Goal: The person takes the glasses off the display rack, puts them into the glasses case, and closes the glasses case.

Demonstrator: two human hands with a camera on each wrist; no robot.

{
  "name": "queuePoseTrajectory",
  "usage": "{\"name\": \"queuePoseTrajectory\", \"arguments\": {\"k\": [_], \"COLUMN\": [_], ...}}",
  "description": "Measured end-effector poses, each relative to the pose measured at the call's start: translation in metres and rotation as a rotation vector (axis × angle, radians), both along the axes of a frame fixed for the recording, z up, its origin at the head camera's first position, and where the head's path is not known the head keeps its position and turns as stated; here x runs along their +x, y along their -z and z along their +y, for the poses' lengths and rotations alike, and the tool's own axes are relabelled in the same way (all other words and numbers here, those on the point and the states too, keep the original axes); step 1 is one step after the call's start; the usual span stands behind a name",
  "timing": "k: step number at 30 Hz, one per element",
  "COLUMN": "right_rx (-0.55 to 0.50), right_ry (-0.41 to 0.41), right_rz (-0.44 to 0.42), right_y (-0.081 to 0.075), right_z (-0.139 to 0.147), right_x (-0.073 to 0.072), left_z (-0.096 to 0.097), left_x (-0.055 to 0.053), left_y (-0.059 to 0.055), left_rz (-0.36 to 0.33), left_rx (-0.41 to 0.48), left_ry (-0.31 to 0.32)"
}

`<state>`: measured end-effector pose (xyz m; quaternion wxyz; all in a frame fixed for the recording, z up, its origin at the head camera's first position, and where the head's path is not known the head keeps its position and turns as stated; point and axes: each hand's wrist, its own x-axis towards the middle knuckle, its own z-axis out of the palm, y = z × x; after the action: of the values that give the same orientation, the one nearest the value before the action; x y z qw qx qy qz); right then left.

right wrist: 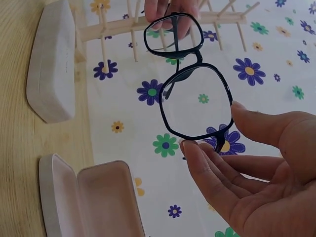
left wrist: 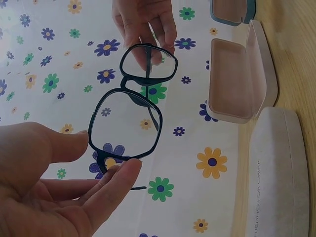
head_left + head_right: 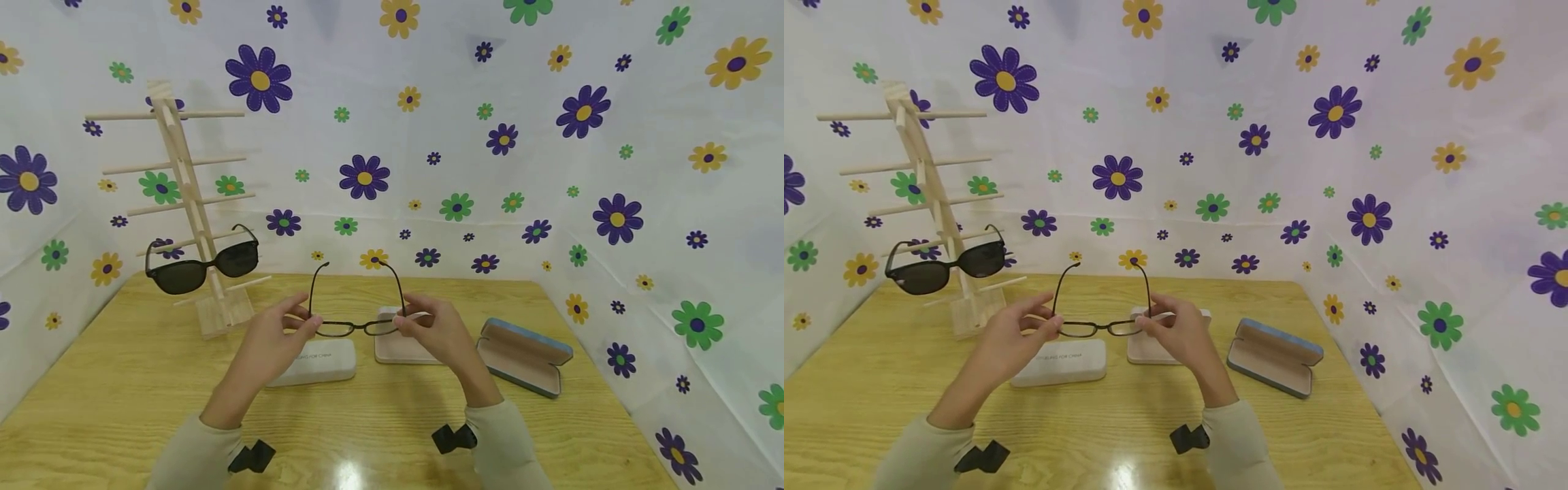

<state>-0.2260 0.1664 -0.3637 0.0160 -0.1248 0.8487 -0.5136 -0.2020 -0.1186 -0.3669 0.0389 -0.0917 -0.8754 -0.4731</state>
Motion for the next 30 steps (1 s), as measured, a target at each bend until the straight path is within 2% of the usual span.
{"name": "queuePoseTrajectory", "arguments": {"k": [4, 12, 30], "right_rx": [0.014, 0.006, 0.045], "right_ry": [0.005, 0.02, 0.005], "right_rz": [-0.013, -0.037, 0.01], "right_y": [0.0034, 0.0067, 0.0078], "right_z": [0.001, -0.0008, 0.0019], "right_x": [0.0007, 0.0033, 0.0063], "left_z": [-0.0005, -0.002, -0.0025], "left_x": [0.0013, 0.0016, 0.0019], "left_y": [0.0021, 0.0037, 0.0034], "left_rz": [-0.017, 0.007, 0.017], "left_rx": [-0.008, -0.035, -0.066], "left_ry": [0.008, 0.013, 0.029]}}
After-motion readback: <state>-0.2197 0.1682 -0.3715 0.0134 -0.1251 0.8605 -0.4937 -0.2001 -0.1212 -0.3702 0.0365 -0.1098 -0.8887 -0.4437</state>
